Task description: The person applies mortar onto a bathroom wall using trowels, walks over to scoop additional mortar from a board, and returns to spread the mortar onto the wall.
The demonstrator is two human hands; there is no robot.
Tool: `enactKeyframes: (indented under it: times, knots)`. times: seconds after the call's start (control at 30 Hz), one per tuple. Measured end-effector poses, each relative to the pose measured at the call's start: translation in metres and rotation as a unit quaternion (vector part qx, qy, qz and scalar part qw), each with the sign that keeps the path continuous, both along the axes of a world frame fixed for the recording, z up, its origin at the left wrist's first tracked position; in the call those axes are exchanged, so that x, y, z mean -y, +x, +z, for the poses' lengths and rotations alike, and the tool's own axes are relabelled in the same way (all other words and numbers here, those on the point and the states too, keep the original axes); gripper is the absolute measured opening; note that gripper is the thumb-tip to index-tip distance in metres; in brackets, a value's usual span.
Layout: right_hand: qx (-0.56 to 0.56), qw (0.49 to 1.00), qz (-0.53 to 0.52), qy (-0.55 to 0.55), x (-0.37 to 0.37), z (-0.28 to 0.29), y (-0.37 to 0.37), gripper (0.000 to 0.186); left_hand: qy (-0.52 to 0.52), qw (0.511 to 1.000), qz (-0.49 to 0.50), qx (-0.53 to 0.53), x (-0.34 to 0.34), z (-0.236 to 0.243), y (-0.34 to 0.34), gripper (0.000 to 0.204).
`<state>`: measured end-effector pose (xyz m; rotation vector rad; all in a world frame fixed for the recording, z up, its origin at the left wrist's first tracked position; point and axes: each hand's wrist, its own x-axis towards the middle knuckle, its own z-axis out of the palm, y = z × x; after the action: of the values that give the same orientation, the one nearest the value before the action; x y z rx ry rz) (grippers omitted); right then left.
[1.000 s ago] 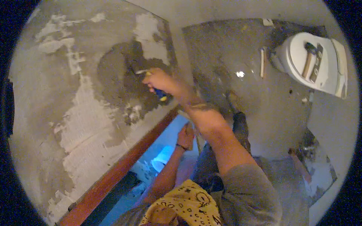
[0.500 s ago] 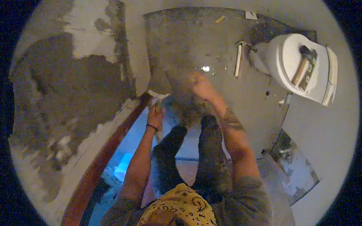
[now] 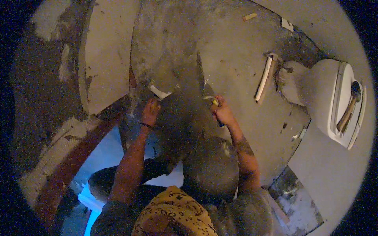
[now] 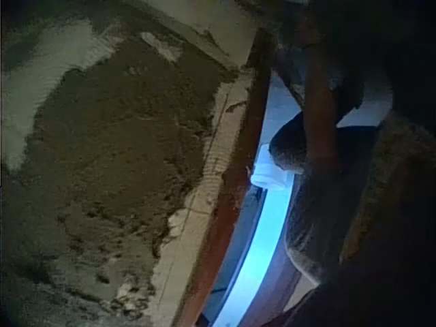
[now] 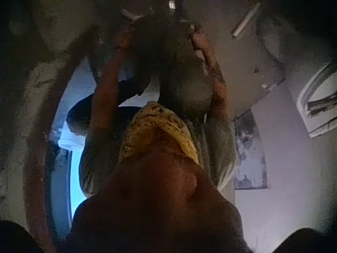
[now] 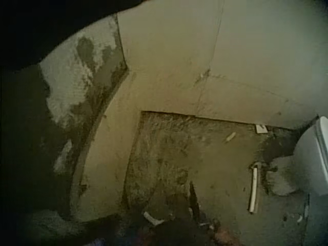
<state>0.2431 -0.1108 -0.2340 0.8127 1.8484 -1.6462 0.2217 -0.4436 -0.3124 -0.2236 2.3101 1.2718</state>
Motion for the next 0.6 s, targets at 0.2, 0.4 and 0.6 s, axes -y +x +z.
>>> enactKeyframes:
  times: [0.2, 0.4, 0.6]
  knots:
    - [-0.076, 0.964, 0.057, 0.249, -0.006, -0.049, 0.021, 0.036, -0.012, 0.995, -0.014, -0.096, 0.027, -0.032, -0.012, 0.064]
    - [-0.002, 0.987, 0.024, 0.161, 0.021, -0.035, 0.032, 0.043, -0.049, 0.997, -0.060, -0.022, 0.054, -0.036, 0.002, 0.063]
    - [-0.006, 0.974, 0.125, 0.186, 0.041, -0.035, 0.006, 0.042, -0.078, 0.995, -0.069, -0.005, 0.032, -0.033, -0.002, 0.063]
